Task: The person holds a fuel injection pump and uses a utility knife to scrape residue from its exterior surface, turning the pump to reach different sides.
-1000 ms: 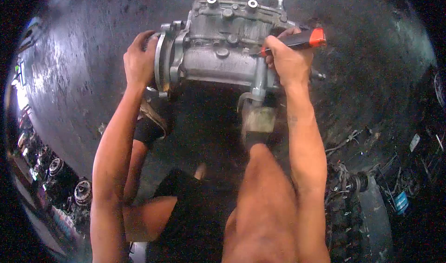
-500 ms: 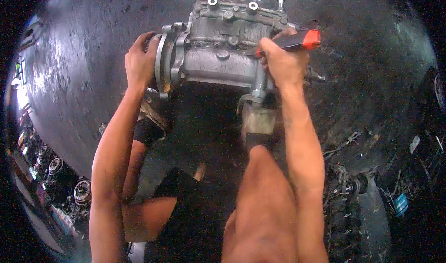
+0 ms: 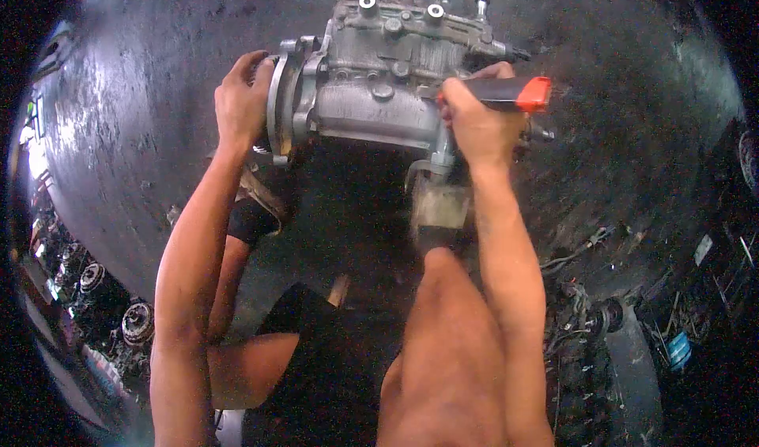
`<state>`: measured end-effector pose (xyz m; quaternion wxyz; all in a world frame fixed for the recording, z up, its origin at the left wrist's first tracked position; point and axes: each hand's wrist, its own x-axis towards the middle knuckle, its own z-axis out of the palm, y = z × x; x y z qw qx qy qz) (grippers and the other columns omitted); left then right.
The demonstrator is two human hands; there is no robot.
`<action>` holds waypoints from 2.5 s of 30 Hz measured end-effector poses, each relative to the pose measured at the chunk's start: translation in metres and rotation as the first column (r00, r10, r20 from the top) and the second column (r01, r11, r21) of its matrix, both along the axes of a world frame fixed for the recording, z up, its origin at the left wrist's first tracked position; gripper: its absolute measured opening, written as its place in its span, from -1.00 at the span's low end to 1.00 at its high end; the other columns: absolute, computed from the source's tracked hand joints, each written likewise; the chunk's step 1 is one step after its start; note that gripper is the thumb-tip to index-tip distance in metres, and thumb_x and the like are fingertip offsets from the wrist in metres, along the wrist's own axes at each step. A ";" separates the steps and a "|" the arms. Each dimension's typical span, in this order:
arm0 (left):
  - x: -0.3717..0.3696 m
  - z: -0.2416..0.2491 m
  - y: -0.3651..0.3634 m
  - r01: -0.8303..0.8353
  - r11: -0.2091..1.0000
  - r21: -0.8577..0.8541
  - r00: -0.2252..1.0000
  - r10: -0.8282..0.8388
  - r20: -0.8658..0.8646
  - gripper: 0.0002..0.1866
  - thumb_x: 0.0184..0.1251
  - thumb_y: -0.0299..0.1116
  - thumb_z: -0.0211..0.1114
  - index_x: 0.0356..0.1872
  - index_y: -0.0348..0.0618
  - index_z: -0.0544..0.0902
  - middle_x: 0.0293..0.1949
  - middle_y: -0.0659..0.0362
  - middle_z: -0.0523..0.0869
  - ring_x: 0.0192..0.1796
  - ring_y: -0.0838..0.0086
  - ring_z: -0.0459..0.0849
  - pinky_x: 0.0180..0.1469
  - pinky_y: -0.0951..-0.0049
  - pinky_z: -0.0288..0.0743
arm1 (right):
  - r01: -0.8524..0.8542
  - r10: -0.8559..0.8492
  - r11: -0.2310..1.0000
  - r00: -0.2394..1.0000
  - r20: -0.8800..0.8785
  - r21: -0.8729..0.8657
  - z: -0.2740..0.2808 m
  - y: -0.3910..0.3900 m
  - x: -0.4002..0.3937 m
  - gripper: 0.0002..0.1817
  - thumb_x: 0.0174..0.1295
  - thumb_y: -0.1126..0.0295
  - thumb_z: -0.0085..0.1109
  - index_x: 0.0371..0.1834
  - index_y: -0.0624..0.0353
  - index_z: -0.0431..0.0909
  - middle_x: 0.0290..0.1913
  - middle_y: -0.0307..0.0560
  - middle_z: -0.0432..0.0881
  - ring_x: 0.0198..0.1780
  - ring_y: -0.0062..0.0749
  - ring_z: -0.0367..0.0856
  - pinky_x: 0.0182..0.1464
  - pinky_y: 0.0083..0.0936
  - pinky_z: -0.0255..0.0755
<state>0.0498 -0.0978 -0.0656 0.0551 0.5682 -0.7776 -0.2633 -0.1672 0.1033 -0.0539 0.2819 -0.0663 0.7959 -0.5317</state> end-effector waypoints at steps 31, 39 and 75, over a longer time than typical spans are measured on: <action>-0.004 0.004 0.001 -0.016 1.000 0.021 0.999 0.017 -0.051 -0.55 0.39 -0.09 0.24 0.12 -0.20 0.73 -0.03 -0.20 0.79 0.08 -0.11 0.76 0.20 0.10 0.57 | 0.001 0.005 0.996 0.998 0.066 -0.092 0.004 -0.005 0.013 -0.75 0.05 0.51 0.35 -0.34 0.21 0.40 -0.54 -0.14 0.65 -0.61 -0.53 0.60 -0.57 -0.55 0.46; -0.004 0.004 0.001 -0.011 1.000 0.023 0.999 0.012 -0.030 -0.55 0.40 -0.10 0.23 0.11 -0.21 0.73 -0.03 -0.19 0.79 0.08 -0.09 0.76 0.21 0.12 0.57 | -0.045 0.049 0.996 0.998 0.044 -0.079 0.003 -0.013 0.016 -0.76 0.07 0.52 0.35 -0.34 0.21 0.41 -0.54 -0.08 0.69 -0.61 -0.55 0.61 -0.56 -0.55 0.47; 0.001 -0.003 -0.001 0.000 1.000 -0.024 0.999 -0.001 -0.040 -0.56 0.40 -0.11 0.24 0.11 -0.21 0.73 -0.03 -0.19 0.79 0.07 -0.10 0.76 0.20 0.10 0.58 | -0.080 0.085 0.996 0.990 0.111 -0.045 0.002 -0.021 0.017 -0.72 0.14 0.54 0.38 -0.22 0.19 0.42 -0.47 -0.10 0.67 -0.61 -0.52 0.58 -0.55 -0.56 0.44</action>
